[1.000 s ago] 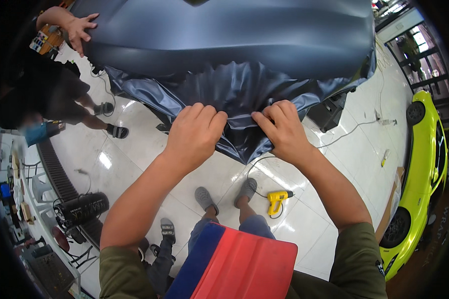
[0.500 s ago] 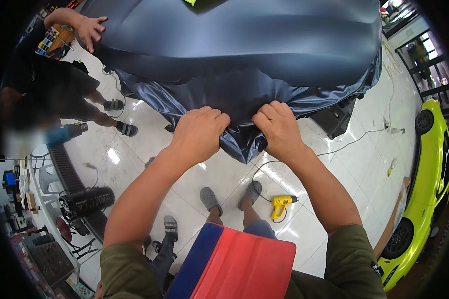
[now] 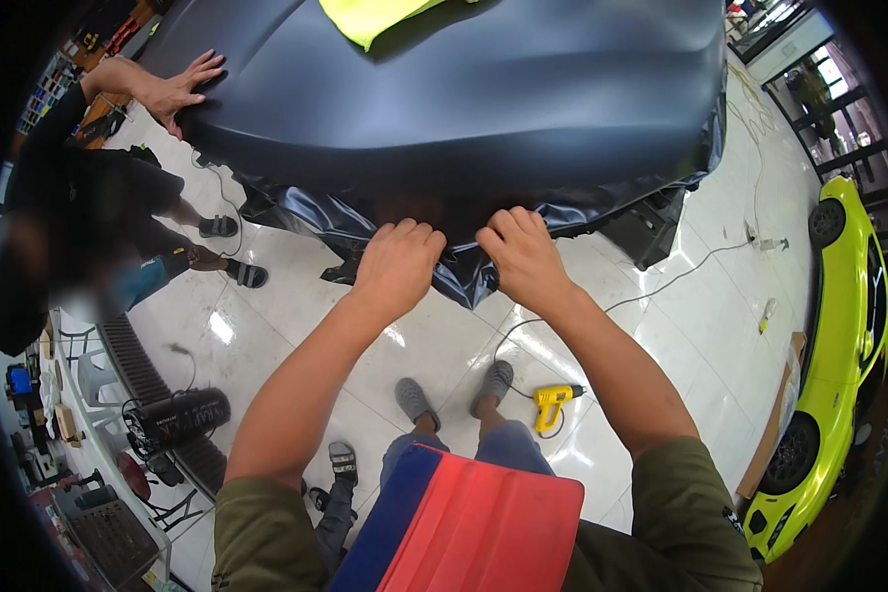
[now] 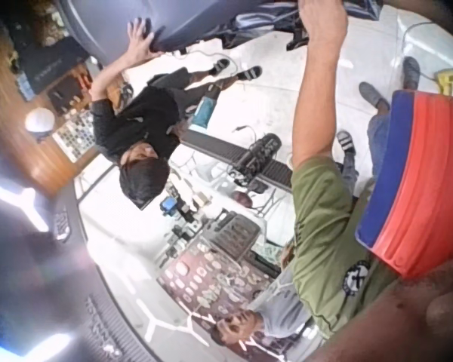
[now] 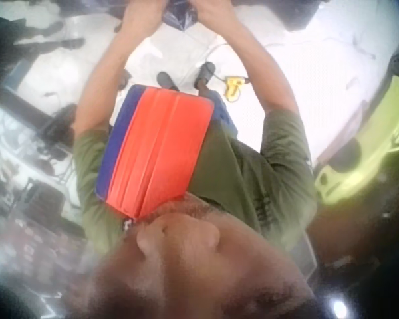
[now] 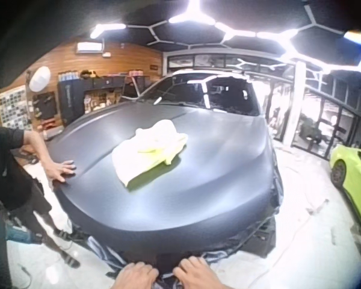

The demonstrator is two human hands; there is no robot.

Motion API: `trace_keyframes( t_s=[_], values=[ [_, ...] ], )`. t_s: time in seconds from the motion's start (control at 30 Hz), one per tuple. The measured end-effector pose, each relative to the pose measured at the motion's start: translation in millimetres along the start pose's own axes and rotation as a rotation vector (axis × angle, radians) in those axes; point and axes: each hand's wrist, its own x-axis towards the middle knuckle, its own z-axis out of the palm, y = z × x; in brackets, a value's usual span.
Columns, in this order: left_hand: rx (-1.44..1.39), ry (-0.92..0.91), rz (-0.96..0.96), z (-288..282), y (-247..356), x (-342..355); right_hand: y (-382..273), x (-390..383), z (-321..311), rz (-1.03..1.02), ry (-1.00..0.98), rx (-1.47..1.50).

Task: The person applies a matte vinyl wrap to a car hood using a yellow squeegee, a red squeegee, and a heat gun. They smooth the film, heat and stretch edges, and tuck excess material while another person assists nearby.

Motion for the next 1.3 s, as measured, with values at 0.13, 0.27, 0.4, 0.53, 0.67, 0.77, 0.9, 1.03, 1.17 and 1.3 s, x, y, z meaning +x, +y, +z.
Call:
trace_keyframes(
  t_s=[0.13,0.27,0.4,0.53,0.67,0.77,0.9,1.03,1.17,1.3],
  values=[
    [0.040,0.070,0.042,6.0,3.2,3.5,-23.6,-16.6,-53.6,0.031,-0.276,-0.139],
    [0.106,0.056,0.025,8.7,4.9,0.1,-64.5,-5.7,-204.1,0.112,-0.125,0.808],
    [0.144,0.023,-0.013,8.0,11.2,0.5,-97.2,6.3,-256.1,-0.311,0.021,0.840],
    [0.190,-0.008,-0.031,5.1,15.0,1.1,-49.6,-1.3,-223.9,-0.077,-0.133,0.821],
    [0.122,0.053,-0.003,12.8,18.9,13.2,108.9,-37.3,-119.1,0.791,0.565,0.511],
    [0.128,0.003,-0.060,11.7,22.0,4.2,96.6,-23.6,-87.6,0.732,0.525,0.302],
    [0.140,0.041,-0.055,11.3,19.7,0.6,32.6,17.7,-31.8,0.357,0.426,0.049],
    [0.170,0.003,-0.075,11.3,20.6,-9.3,-19.2,35.2,-3.0,0.241,0.199,0.102],
    [0.108,0.122,-0.108,10.7,29.9,-47.6,31.2,6.6,-64.1,0.609,0.397,0.220],
    [-0.168,0.426,-0.194,7.7,48.6,-96.0,66.9,-2.8,-88.1,0.735,0.476,0.143]
  ],
)
